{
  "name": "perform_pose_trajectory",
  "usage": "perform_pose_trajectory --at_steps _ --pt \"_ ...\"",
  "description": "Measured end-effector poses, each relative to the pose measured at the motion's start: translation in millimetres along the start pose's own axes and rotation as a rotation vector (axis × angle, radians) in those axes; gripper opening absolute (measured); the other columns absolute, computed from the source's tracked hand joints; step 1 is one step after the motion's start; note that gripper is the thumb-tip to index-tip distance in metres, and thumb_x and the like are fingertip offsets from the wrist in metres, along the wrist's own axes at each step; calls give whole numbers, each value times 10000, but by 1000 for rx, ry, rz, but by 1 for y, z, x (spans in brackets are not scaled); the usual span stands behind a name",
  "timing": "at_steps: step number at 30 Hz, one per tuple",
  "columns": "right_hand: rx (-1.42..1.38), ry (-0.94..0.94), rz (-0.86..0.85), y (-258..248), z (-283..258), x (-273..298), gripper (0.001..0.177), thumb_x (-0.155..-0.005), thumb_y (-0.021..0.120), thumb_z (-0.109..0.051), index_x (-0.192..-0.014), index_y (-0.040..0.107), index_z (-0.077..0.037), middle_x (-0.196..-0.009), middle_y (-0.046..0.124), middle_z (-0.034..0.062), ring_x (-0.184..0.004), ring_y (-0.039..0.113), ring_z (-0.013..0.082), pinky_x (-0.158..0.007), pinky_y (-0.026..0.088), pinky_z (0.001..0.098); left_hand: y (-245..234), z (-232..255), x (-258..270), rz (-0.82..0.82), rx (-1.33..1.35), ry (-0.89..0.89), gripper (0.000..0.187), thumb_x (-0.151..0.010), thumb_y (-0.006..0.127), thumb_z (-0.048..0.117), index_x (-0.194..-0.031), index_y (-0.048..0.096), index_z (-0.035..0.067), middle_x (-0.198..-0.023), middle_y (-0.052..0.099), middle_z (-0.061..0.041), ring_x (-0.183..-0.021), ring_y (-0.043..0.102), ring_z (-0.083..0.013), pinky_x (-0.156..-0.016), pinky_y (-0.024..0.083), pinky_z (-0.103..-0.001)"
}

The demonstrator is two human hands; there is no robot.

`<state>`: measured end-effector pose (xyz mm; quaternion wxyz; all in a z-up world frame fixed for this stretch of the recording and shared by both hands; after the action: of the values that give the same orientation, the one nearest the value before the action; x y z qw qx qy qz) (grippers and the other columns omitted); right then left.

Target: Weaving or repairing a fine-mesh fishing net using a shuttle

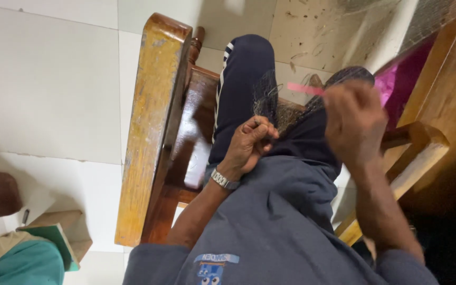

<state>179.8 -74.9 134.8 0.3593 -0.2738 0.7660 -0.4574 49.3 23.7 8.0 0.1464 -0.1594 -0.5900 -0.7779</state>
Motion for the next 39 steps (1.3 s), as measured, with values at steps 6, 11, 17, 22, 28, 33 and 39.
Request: perform_pose_trajectory --at_steps 6,11,17,22,28,33,39 --pt "-142 274 -91 39 -21 74 79 -894 605 -88 -958 650 -80 -879 560 91 -798 604 271 -671 500 336 -33 -34 -12 153 33 29 131 -842 650 111 -864 557 21 -771 640 -146 -723 650 -198 -505 486 -201" --pt "-179 329 -32 38 -26 82 77 -882 606 -49 -937 654 -71 -862 576 90 -769 613 285 -639 506 342 -34 -30 -12 142 5 75 123 -831 650 94 -854 562 10 -778 628 -178 -723 634 -197 -505 489 -200" --pt "-166 348 2 37 -24 84 82 -860 634 -3 -921 670 -43 -847 588 96 -758 620 281 -611 512 334 -34 -29 -15 151 -42 118 131 -826 660 93 -853 570 2 -784 625 -185 -725 634 -201 -504 504 -202" --pt "-188 321 39 44 -25 79 85 -863 636 4 -938 669 -20 -853 578 120 -765 602 322 -639 507 372 -25 -24 -15 223 -75 185 111 -790 672 40 -827 584 -17 -748 634 -193 -654 635 -190 -491 511 -208" --pt "-351 372 147 62 -35 68 157 -882 567 27 -1012 650 -3 -880 587 135 -794 605 348 -666 503 401 -17 -32 -20 310 -183 315 73 -762 664 -25 -788 597 -18 -680 643 -158 -551 601 -140 -484 502 -192" --pt "-434 317 257 77 -31 63 211 -877 508 49 -1061 608 18 -874 563 128 -786 590 338 -692 494 401 -27 -39 -30 319 -263 379 80 -765 673 0 -810 611 -23 -692 637 -138 -606 617 -126 -529 511 -201" --pt "-429 323 224 77 -17 88 192 -857 527 66 -1031 593 17 -873 561 113 -771 584 328 -660 493 385 -21 -25 -27 307 -184 343 76 -766 662 -4 -781 596 -40 -673 622 -191 -591 618 -180 -516 516 -221"
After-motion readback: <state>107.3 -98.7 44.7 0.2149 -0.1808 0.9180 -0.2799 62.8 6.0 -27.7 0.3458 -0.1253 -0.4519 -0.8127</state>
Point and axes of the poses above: each hand's wrist, its own x-axis away from the middle knuckle, its own y-axis out of the palm, z = x × y, the point moved 3 cm from there along -x, towards the middle knuckle
